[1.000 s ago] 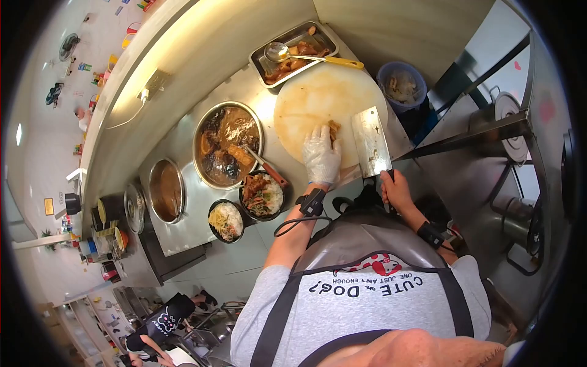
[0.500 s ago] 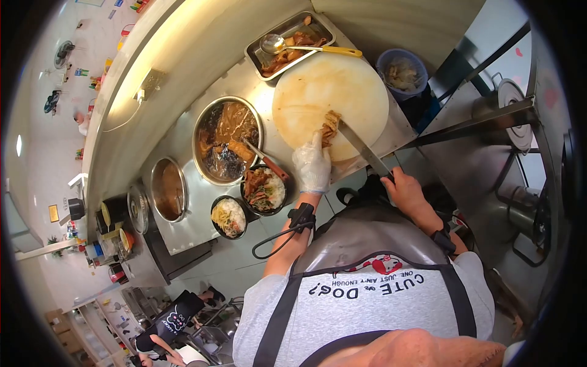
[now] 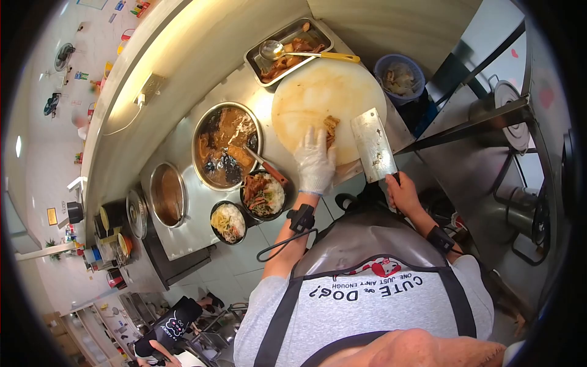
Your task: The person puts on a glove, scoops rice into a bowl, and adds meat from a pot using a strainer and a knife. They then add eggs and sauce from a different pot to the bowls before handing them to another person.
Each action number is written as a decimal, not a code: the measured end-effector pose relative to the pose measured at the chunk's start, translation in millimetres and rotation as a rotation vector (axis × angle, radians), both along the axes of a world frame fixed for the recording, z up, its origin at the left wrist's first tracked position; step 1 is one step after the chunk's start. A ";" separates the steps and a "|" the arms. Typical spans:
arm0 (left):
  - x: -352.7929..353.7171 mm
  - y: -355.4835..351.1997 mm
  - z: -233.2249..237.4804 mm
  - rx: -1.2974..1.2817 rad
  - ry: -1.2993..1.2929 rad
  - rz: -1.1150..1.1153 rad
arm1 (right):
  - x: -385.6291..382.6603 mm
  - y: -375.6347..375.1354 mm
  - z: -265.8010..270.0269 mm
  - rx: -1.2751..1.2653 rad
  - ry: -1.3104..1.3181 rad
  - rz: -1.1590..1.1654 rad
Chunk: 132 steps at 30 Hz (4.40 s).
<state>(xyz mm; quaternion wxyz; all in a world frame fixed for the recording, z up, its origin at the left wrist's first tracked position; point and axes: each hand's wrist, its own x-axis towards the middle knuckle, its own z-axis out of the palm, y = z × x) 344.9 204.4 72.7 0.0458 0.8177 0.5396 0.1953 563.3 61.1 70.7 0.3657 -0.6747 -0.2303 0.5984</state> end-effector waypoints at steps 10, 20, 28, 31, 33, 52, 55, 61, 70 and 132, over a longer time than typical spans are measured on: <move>11.4 27.8 14.8 -0.222 0.130 -0.237 | -19.2 6.2 -32.3 0.056 0.167 -0.179; 34.4 41.4 -8.2 -0.153 0.050 -0.164 | -80.5 32.6 -55.0 0.096 0.295 -0.185; 39.0 29.8 -10.2 -0.125 -0.184 0.112 | -69.7 50.4 -45.6 0.059 0.361 0.043; 17.3 15.4 44.8 -0.073 -0.280 0.239 | -66.3 56.7 0.7 0.058 0.310 0.182; -1.4 -0.4 64.6 -0.035 -0.282 0.322 | -66.1 64.3 33.0 0.066 0.259 0.284; -102.5 -64.3 45.5 0.080 -0.369 1.476 | -193.4 182.7 76.0 -0.093 -0.050 1.529; -99.6 -55.3 38.0 0.091 -0.325 1.539 | -196.2 194.3 69.1 -0.107 -0.037 1.571; -94.5 -44.4 21.7 0.085 -0.202 1.658 | -188.8 209.0 65.1 -0.116 -0.028 1.606; -104.2 -29.3 5.4 -0.025 -0.126 1.775 | -158.0 216.5 83.2 -0.037 0.010 1.495; -141.8 -116.3 21.8 0.136 -0.319 0.900 | 3.9 191.8 0.8 -0.018 0.048 0.540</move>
